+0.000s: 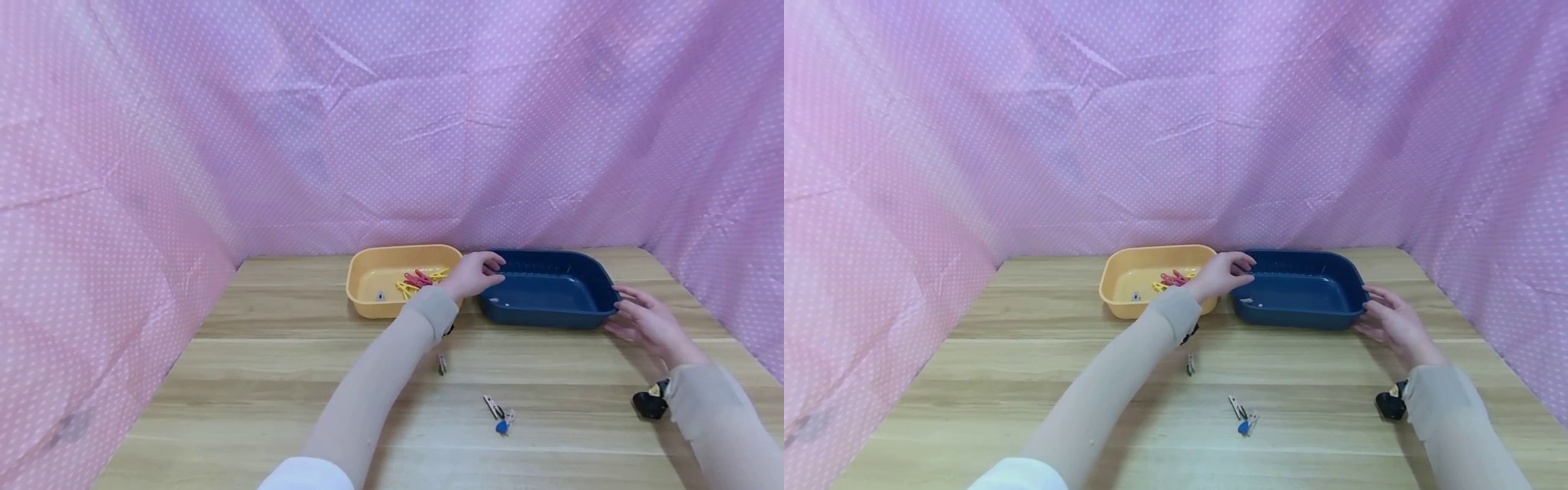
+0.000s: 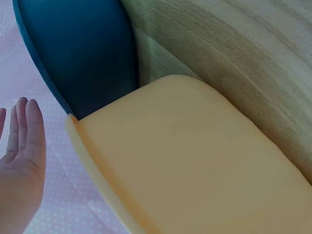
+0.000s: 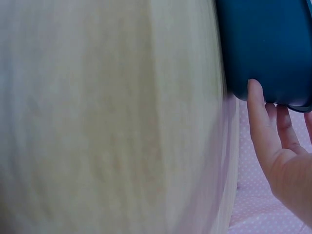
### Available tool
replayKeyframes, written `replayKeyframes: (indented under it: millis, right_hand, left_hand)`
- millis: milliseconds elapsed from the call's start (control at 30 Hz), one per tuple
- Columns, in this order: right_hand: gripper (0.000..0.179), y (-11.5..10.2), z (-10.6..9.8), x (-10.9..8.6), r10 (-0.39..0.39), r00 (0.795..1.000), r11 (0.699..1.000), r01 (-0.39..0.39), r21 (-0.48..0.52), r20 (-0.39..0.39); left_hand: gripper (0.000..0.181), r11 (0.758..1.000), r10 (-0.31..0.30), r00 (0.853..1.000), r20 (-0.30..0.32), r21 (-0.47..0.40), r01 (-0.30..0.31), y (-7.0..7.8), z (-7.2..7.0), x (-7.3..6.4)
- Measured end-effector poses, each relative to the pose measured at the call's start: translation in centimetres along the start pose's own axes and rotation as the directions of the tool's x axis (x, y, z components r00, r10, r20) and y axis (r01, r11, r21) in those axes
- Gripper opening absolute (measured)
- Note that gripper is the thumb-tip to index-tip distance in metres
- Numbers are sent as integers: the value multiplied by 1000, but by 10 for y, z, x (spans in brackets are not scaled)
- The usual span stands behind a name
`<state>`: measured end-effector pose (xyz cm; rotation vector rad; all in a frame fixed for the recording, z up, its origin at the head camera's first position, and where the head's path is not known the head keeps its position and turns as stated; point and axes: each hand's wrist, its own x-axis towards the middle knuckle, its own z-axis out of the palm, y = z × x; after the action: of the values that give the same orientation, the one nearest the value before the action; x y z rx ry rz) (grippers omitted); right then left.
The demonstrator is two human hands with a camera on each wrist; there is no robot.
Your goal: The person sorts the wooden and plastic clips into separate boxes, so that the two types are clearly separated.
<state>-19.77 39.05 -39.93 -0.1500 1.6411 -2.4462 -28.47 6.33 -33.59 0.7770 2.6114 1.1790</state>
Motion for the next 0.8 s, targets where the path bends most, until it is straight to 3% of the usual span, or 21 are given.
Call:
replayKeyframes:
  millis: [200,400,800]
  right_hand:
    - [42,1,0,0,-6,1000,1000,6,31,18]
    - [43,2,-1,0,-13,999,999,11,47,37]
    - [38,3,-5,1,-24,999,998,20,66,48]
  left_hand:
    - [28,999,35,999,-11,-34,-35,0,-5,-3]
    - [28,997,79,997,2,-7,-79,2,-9,-10]
    - [30,987,153,988,18,-58,-152,-4,-16,-30]
